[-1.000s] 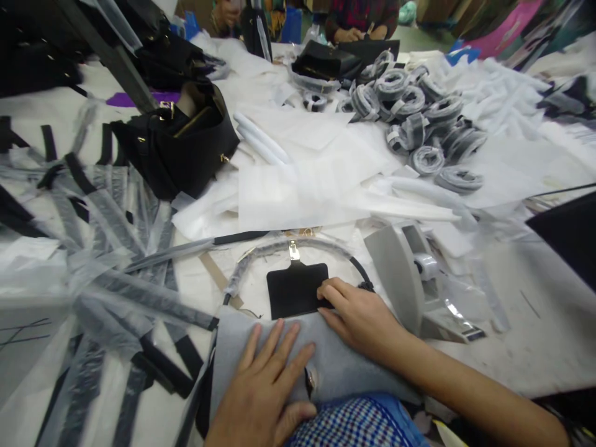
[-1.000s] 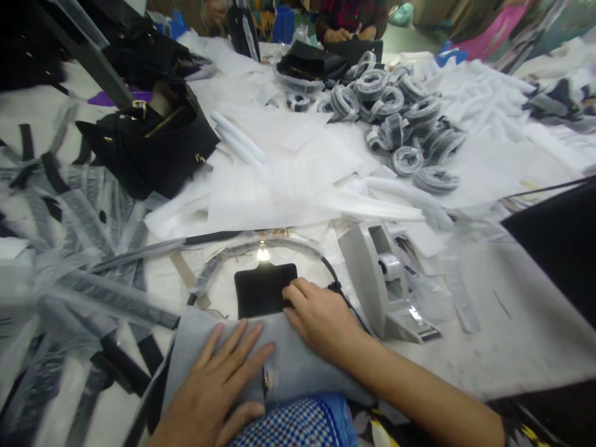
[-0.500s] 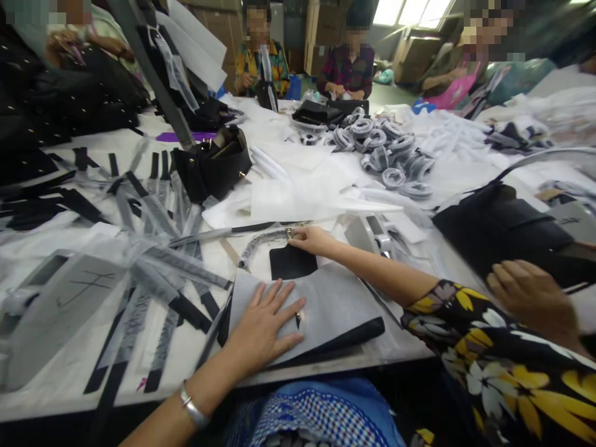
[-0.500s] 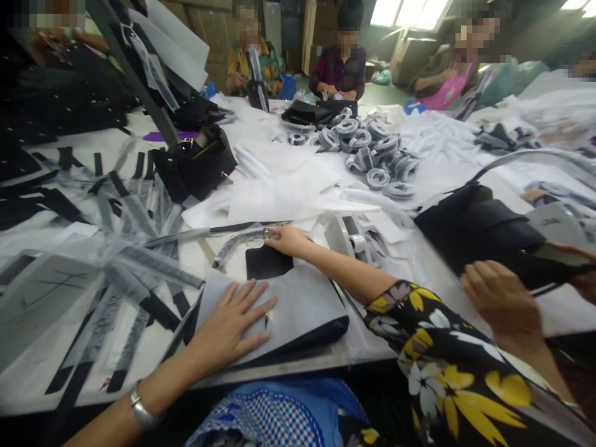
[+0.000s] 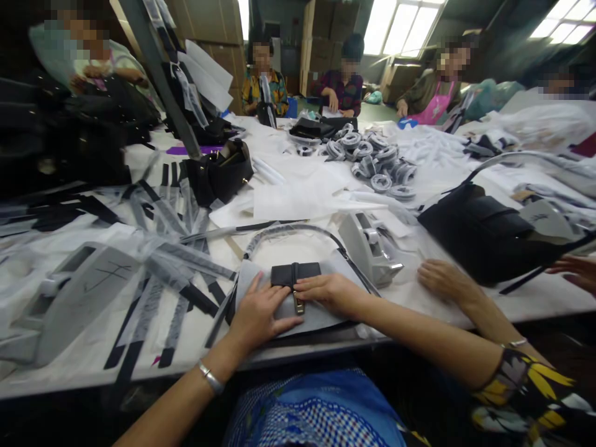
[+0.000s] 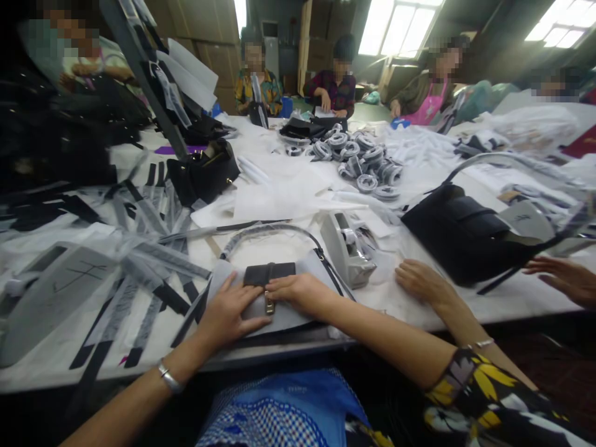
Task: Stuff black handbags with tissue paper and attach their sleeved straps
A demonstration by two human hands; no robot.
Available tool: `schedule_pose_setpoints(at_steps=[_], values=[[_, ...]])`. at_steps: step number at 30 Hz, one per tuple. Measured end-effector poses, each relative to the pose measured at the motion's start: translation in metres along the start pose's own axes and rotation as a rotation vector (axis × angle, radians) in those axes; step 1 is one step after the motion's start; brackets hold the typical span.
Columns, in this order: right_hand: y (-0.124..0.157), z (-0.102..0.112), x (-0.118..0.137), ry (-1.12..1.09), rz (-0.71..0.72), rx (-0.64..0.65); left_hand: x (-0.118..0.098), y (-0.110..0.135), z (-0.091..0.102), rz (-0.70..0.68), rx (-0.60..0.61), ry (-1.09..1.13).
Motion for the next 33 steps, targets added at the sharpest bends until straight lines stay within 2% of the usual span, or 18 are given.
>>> schedule_pose_setpoints(at_steps=[3,5,7,9,11,14,17,26,31,33], values=[[0.0,-0.006,-0.005,-0.019,-0.001,-0.017,-0.007,0.009,0.004,-0.069,-0.151,-0.11],[0.001,-0.008,-0.006,-0.035,0.004,-0.029,-0.012,0.013,0.003,-0.19,-0.186,-0.166],[0.002,-0.01,-0.007,-0.038,0.022,-0.041,-0.016,0.015,0.0,-0.326,-0.126,-0.163],[0.003,-0.013,-0.007,-0.037,0.052,-0.062,-0.019,0.016,-0.005,-0.401,-0.025,-0.11],[0.004,-0.014,-0.007,-0.034,0.079,-0.08,-0.025,0.015,-0.007,-0.373,0.054,-0.046],[0.004,-0.014,-0.004,0.019,0.061,-0.073,-0.035,0.016,-0.009,-0.188,0.135,0.035],[0.003,-0.013,-0.001,0.149,0.034,-0.049,-0.045,0.018,-0.011,-0.068,0.148,0.056],[-0.009,-0.012,-0.003,0.31,0.069,0.031,-0.037,0.03,-0.024,-0.132,0.051,-0.059],[-0.029,-0.004,-0.005,0.329,0.241,0.184,-0.043,0.031,-0.026,-0.105,0.035,-0.102],[-0.031,-0.004,-0.003,0.337,0.268,0.227,-0.045,0.032,-0.026,-0.104,0.021,-0.111]])
Point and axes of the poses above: each hand's wrist, its own y-axis away from the middle knuckle, its own z-axis out of the back of the hand, x = y × z, the point moved 3 cm from there along -y, towards the middle knuckle, and after that the axes turned 10 degrees about y, right-handed, at the moved point
